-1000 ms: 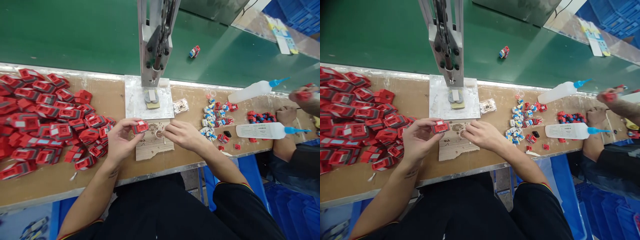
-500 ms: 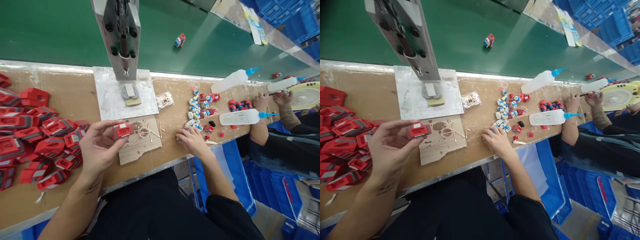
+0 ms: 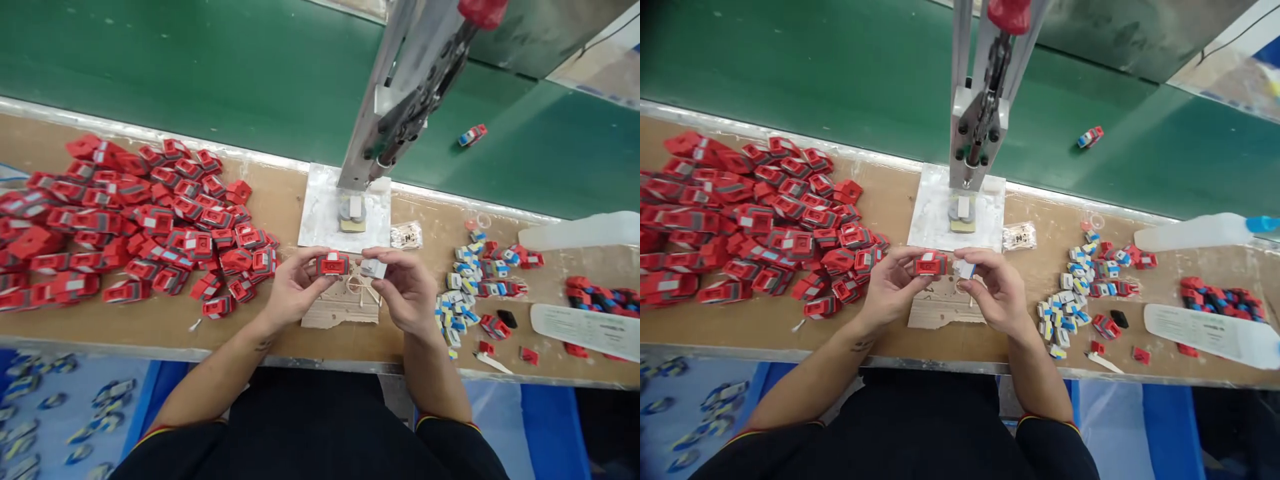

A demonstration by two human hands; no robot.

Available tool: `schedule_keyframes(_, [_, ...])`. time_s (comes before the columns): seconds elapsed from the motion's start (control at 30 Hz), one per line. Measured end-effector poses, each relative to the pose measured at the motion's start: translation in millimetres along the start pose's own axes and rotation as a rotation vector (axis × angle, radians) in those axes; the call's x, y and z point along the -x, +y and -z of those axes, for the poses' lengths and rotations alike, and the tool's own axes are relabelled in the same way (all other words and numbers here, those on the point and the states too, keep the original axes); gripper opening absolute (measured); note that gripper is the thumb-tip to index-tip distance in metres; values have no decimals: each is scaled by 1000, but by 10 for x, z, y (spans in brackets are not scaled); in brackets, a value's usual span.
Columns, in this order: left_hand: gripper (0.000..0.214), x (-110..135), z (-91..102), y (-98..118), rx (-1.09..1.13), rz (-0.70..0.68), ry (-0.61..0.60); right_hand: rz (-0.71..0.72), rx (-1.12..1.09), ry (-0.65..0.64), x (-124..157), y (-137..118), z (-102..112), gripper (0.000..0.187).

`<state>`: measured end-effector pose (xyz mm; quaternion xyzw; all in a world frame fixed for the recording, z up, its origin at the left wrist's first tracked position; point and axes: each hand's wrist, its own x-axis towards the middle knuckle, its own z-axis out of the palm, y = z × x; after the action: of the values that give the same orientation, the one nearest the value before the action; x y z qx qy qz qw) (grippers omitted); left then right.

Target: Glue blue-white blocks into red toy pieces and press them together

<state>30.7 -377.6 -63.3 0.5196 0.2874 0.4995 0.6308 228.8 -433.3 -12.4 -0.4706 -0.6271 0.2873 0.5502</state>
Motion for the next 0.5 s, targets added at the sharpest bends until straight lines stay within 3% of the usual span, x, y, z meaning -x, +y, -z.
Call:
schedule_keyframes(0.2, [39, 46, -11, 52, -66, 47, -13, 43, 26, 53, 84, 77, 12, 24])
schedule_keyframes(0.37, [38, 57, -25, 63, -83, 46, 21, -36, -11, 45, 89, 22, -44, 35])
schedule_keyframes(0.5, [37, 58, -33, 74, -120, -13, 24, 2, 26, 63, 117, -5, -74, 33])
